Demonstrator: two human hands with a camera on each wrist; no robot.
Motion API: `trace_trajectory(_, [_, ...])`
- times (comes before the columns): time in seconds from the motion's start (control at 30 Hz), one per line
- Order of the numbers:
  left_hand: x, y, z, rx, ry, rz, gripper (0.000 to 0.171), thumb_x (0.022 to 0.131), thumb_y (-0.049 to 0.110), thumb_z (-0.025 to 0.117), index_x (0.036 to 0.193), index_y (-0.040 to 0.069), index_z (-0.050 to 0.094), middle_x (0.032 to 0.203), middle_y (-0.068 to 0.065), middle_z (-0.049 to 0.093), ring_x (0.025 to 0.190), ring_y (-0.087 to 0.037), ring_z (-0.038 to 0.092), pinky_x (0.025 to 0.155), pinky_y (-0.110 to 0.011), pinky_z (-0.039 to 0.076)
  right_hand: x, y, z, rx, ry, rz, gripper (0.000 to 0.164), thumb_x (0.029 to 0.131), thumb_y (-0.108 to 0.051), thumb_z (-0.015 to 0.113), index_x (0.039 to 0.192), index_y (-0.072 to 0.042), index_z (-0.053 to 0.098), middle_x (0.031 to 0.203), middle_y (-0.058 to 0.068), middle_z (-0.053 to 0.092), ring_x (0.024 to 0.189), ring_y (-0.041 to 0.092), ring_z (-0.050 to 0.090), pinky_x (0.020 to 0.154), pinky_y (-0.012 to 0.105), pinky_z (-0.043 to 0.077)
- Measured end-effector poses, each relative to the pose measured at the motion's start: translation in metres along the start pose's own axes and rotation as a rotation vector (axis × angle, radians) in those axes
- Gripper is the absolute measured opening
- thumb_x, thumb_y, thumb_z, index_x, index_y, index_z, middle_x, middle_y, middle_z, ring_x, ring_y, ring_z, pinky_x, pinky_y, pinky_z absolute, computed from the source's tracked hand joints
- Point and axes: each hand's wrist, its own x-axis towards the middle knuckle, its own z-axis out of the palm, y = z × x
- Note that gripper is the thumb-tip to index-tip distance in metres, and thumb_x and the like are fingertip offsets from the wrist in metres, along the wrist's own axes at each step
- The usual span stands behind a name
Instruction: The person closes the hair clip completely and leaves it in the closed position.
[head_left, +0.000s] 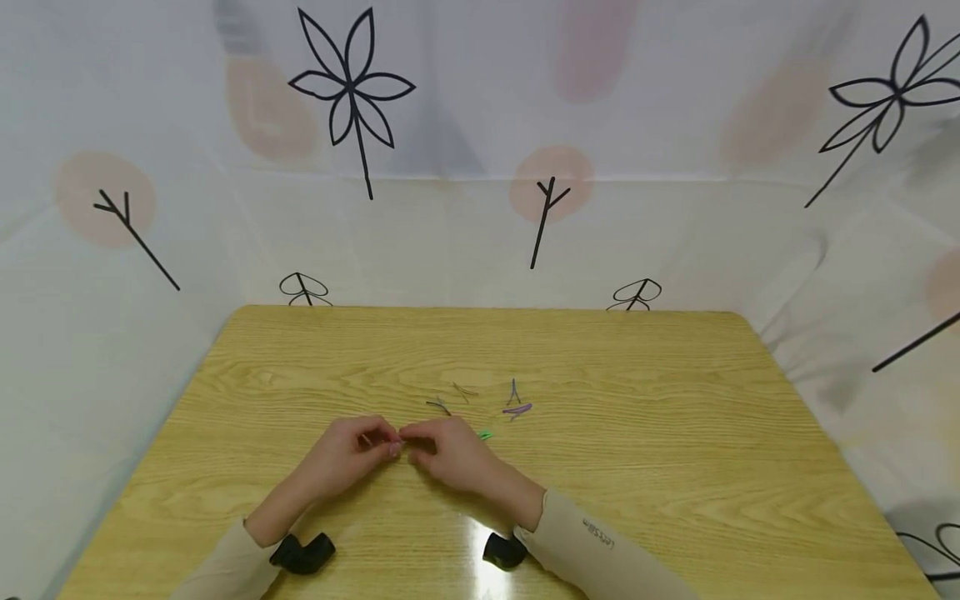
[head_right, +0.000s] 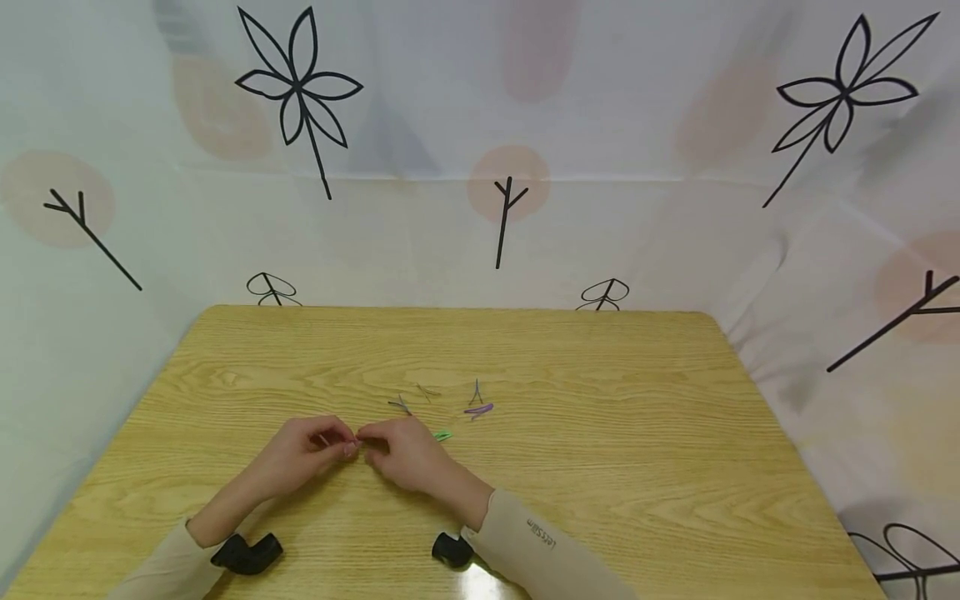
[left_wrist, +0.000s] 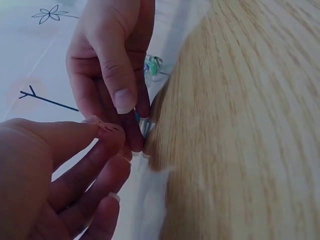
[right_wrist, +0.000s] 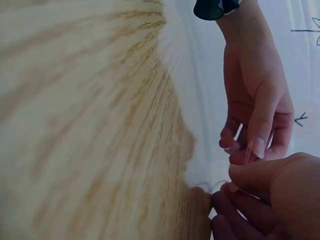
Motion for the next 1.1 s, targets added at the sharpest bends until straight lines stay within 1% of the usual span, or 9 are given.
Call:
trace_trajectory(0.1, [0.000,0.001,-0.001,-0.030,0.001,-0.012,0.006,0.094,0.030,0.071,0.097,0.025,0.073,0.087,0.015,0.068,0.078,-0.007,0.063,0.069,-0.029,0.051,0.000,-0.001,-0.001,0.016,0.018,-0.006,0.021,0.097,-0.017,0.068,0.116,-0.013,0.075,0.110,-0.005,0.072,0.105,0.004,0.064,0.091,0.022,0.048])
trace_trajectory(0.2, [0.000,0.003,-0.002,-0.039,0.001,-0.022,0.006,0.095,0.031,0.070,0.097,0.026,0.072,0.087,0.013,0.068,0.078,-0.008,0.063,0.068,-0.029,0.051,0.001,-0.003,-0.002,0.034,0.041,-0.006,0.015,0.097,-0.020,0.068,0.107,-0.016,0.078,0.101,-0.009,0.073,0.094,0.000,0.064,0.083,0.018,0.049])
trace_trajectory(0.33, [0.000,0.004,-0.002,-0.039,0.008,-0.025,0.008,0.096,0.030,0.068,0.097,0.024,0.072,0.086,0.010,0.069,0.077,-0.009,0.063,0.068,-0.029,0.051,0.001,-0.004,-0.005,0.038,0.058,-0.006,0.011,0.096,-0.017,0.069,0.101,-0.014,0.078,0.096,-0.007,0.074,0.087,0.000,0.064,0.078,0.018,0.049])
trace_trajectory(0.47, [0.000,0.004,-0.002,-0.026,0.019,-0.022,0.008,0.096,0.028,0.068,0.097,0.021,0.072,0.086,0.008,0.070,0.076,-0.009,0.063,0.068,-0.029,0.051,0.001,-0.005,-0.007,0.038,0.064,-0.007,0.010,0.095,-0.015,0.070,0.099,-0.012,0.078,0.094,-0.005,0.074,0.085,0.000,0.064,0.076,0.018,0.050])
trace_trajectory(0.6, [0.000,0.002,-0.001,-0.010,0.027,-0.009,0.005,0.095,0.025,0.070,0.097,0.021,0.072,0.086,0.008,0.070,0.076,-0.008,0.063,0.067,-0.029,0.051,0.001,-0.005,-0.007,0.034,0.075,0.008,0.010,0.096,-0.017,0.069,0.099,-0.014,0.078,0.093,-0.007,0.073,0.084,-0.001,0.064,0.075,0.017,0.049])
trace_trajectory(0.7, [-0.001,0.000,0.000,-0.005,0.023,-0.003,0.004,0.093,0.022,0.073,0.096,0.020,0.072,0.084,0.010,0.068,0.075,-0.007,0.062,0.066,-0.028,0.051,0.001,-0.005,-0.008,0.036,0.088,0.020,0.010,0.096,-0.016,0.068,0.098,-0.016,0.078,0.094,-0.008,0.073,0.085,0.000,0.063,0.075,0.018,0.049])
trace_trajectory(0.83, [-0.001,0.000,0.001,-0.010,0.006,-0.003,0.007,0.090,0.018,0.076,0.097,0.018,0.072,0.083,0.012,0.066,0.074,-0.006,0.061,0.065,-0.027,0.050,0.001,-0.006,-0.010,0.019,0.104,0.016,0.010,0.096,-0.013,0.069,0.099,-0.015,0.078,0.095,-0.006,0.073,0.085,0.001,0.063,0.075,0.019,0.050])
trace_trajectory(0.93, [-0.002,0.001,0.001,-0.019,0.001,-0.005,0.007,0.091,0.020,0.075,0.097,0.018,0.072,0.083,0.012,0.066,0.074,-0.006,0.061,0.064,-0.028,0.050,0.001,-0.006,-0.010,-0.004,0.125,-0.002,0.009,0.095,-0.011,0.069,0.098,-0.013,0.078,0.095,-0.004,0.073,0.084,0.002,0.064,0.074,0.020,0.050])
trace_trajectory(1.1, [-0.002,0.004,0.000,-0.018,0.000,-0.027,0.009,0.093,0.028,0.073,0.098,0.021,0.072,0.082,0.013,0.065,0.074,-0.007,0.061,0.065,-0.028,0.050,0.002,-0.006,-0.011,-0.020,0.148,-0.031,0.009,0.094,-0.009,0.070,0.097,-0.012,0.078,0.094,-0.002,0.074,0.084,0.004,0.064,0.072,0.020,0.051])
